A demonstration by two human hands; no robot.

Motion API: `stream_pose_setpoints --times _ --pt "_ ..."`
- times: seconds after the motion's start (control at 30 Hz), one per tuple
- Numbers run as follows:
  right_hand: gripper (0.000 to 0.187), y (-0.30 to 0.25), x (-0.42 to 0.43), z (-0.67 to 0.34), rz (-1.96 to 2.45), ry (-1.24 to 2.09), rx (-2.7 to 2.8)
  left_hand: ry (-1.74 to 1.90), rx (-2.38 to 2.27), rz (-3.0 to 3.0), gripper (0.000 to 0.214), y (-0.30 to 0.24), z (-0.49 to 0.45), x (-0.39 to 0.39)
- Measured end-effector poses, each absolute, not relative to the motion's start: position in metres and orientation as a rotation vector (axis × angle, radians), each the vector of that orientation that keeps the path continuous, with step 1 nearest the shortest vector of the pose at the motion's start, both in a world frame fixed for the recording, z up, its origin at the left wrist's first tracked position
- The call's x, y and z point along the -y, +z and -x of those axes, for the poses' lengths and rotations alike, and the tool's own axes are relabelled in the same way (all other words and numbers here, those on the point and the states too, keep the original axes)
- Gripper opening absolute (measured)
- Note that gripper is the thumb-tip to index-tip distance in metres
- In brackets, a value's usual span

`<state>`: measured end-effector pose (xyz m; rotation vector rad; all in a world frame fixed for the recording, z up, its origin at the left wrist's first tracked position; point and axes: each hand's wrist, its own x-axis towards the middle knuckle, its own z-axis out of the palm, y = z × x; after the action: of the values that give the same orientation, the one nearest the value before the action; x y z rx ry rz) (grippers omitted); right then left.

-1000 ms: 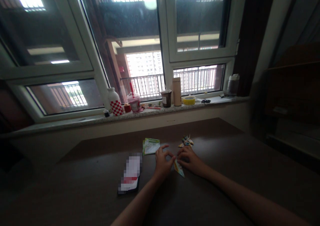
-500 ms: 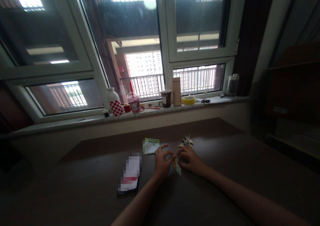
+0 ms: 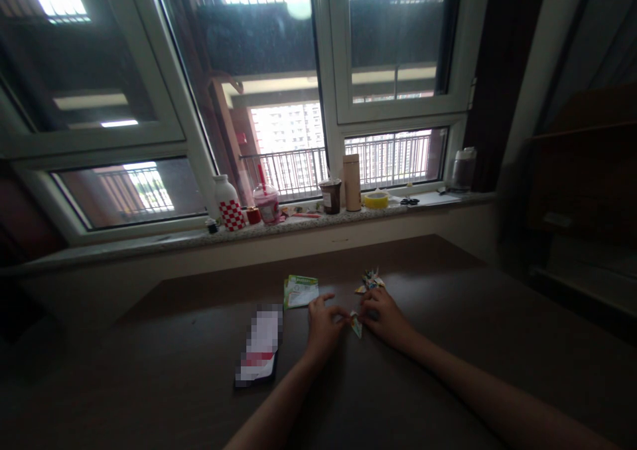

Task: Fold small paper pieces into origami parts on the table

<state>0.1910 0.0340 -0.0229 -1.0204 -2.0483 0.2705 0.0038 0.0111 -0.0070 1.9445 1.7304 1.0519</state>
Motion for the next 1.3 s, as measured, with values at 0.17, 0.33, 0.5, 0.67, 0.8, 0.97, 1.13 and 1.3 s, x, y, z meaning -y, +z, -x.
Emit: stream_pose_setpoints --times 0.17,0.33,0.5,0.67,0.8,0.97,1.13,1.3 --pt "0.009 -0.022 -0.032 -0.192 1.018 0.302 2.058 1.061 -1.719 -1.952 0.006 -0.008 -0.003 -0.012" --pt "0.01 -0.019 -0.028 -0.192 1.038 0.321 2.049 1.052 -1.736 -1.957 0.016 -0.007 -0.004 -0.012" --pt "0.014 -0.025 -0.035 -0.191 1.057 0.379 2.039 1.011 -1.758 -1.992 0.008 -0.006 -0.005 -0.008" --pt "0.008 -0.035 -0.042 -0.19 1.105 0.384 2.089 0.962 -1.78 -1.997 0.014 -0.004 -0.007 -0.006" --pt "0.006 -0.035 -0.043 -0.188 1.165 0.381 2.088 0.964 -1.816 -2.005 0.01 -0.004 -0.009 -0.007" --pt "0.008 -0.032 -0.043 -0.185 1.244 0.354 2.091 0.942 -1.87 -2.032 0.008 -0.004 -0.011 -0.008" --pt "0.007 -0.029 -0.043 -0.182 1.298 0.366 2.077 0.879 -1.891 -2.12 0.012 -0.005 -0.012 -0.008" --pt "0.008 -0.028 -0.044 -0.181 1.351 0.39 2.08 0.781 -1.91 -2.137 0.012 -0.002 -0.012 -0.008"
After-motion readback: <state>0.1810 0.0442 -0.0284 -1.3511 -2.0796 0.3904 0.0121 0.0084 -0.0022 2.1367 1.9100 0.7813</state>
